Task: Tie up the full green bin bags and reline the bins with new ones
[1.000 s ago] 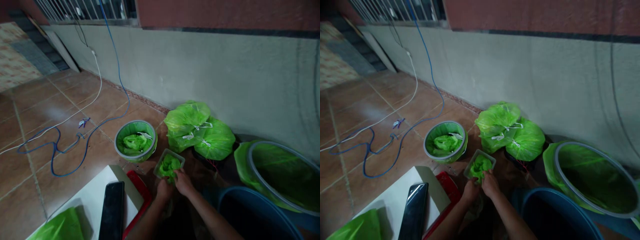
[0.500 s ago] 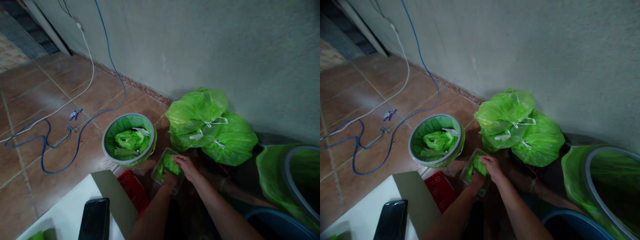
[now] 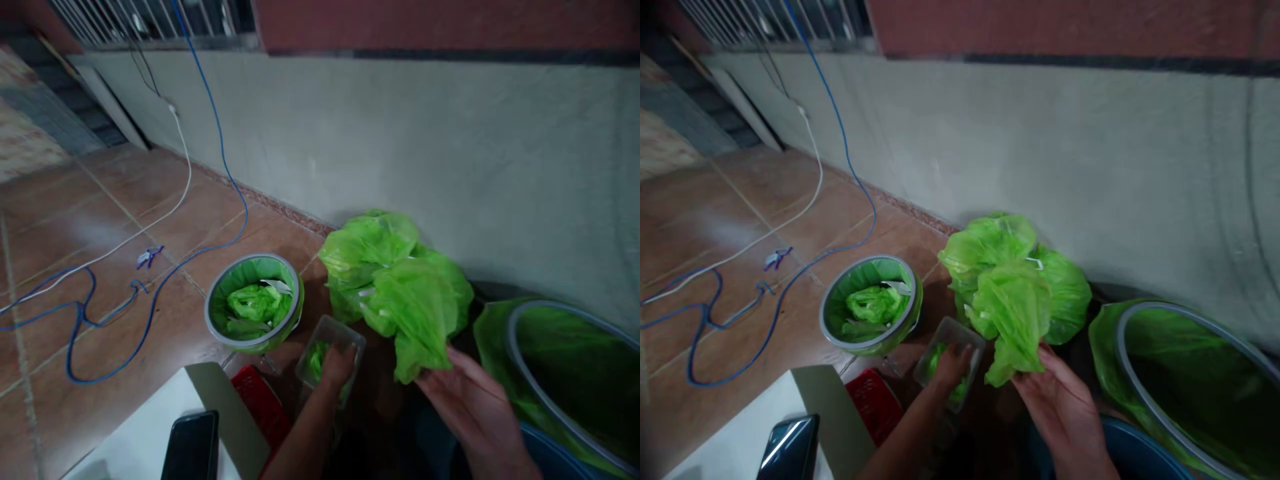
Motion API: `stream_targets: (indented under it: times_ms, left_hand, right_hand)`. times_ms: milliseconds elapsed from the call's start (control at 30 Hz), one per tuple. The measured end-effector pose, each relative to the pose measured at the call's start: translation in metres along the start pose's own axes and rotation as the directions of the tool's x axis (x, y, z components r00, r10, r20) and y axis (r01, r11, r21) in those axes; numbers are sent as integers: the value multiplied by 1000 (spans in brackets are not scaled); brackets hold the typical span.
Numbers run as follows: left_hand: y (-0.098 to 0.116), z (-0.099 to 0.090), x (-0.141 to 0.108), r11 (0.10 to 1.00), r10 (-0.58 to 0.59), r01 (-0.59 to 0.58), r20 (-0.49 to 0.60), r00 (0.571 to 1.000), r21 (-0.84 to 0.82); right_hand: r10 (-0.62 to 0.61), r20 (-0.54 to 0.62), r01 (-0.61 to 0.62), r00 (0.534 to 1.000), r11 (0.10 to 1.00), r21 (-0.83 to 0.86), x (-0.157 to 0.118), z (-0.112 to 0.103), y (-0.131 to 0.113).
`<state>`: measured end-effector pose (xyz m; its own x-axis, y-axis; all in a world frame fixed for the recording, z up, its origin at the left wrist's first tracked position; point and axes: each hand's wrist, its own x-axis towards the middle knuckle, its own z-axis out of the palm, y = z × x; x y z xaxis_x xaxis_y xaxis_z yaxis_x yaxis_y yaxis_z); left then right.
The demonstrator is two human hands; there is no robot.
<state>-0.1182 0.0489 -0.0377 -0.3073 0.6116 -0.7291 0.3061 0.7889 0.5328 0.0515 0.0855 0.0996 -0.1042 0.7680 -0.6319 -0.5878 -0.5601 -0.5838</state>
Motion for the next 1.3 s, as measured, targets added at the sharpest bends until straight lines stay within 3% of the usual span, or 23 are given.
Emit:
stream_targets:
  times_ms: [33,67,100,167,233,333,433,533,633,767,833,933,1033,1100,1200,1300]
  left_hand:
    - [16,-12,-17,989,63,-49,94,994,-142]
    - [31,-24,-35,917,162,-52,251,954,-396]
    - [46,-36,-55,796,291,-5,375,880,-606]
    - [71,-54,-98,589,489,107,458,742,-801]
    - [90,-64,-140,524,572,116,450,686,-844]
    - [111,-65,-197,533,625,-35,366,690,-845]
    - [126,-56,-242,526,629,-204,217,746,-826]
    - [137,-36,-270,531,602,-355,47,797,-769]
    - [140,-7,-279,550,626,-500,-66,777,-669]
    - [134,32,-277,591,660,-596,-99,745,-544]
    - [131,44,-277,593,680,-595,-58,731,-542]
    - [131,49,-278,617,686,-520,80,723,-591]
    - [137,45,-275,643,675,-447,184,715,-622]
    - [141,40,-272,667,669,-439,225,708,-602]
    - [148,30,-269,688,660,-418,273,700,-593]
    - [153,17,-265,638,649,-331,255,717,-695]
  right_hand:
    - [21,30,-21,999,1000,-6,-6,1,-1]
    - [36,66,-35,997,999,-20,-14,2,-3]
    - [45,109,-41,993,998,-39,-23,3,-6]
    - [46,201,-31,979,997,-77,-46,4,-15]
    - [32,277,-2,960,994,-109,-73,2,-29]
    - [-43,299,85,953,988,-129,-116,-8,-59]
    - [-238,218,264,947,959,-103,-160,-23,-88]
    - [-423,156,448,893,869,-210,-200,-36,-94]
    - [-542,230,581,808,669,-464,-223,-45,-75]
    - [-725,318,683,611,279,-675,-218,-64,-57]
    - [-755,327,690,568,220,-690,-207,-80,-64]
    - [-782,220,690,584,334,-642,-195,-108,-86]
    - [-790,-6,705,613,550,-447,-194,-133,-113]
    - [-774,-165,722,611,631,-286,-197,-149,-129]
    - [-718,-414,746,560,654,-125,-202,-181,-152]
    - [-661,-584,767,471,634,-99,-203,-221,-170]
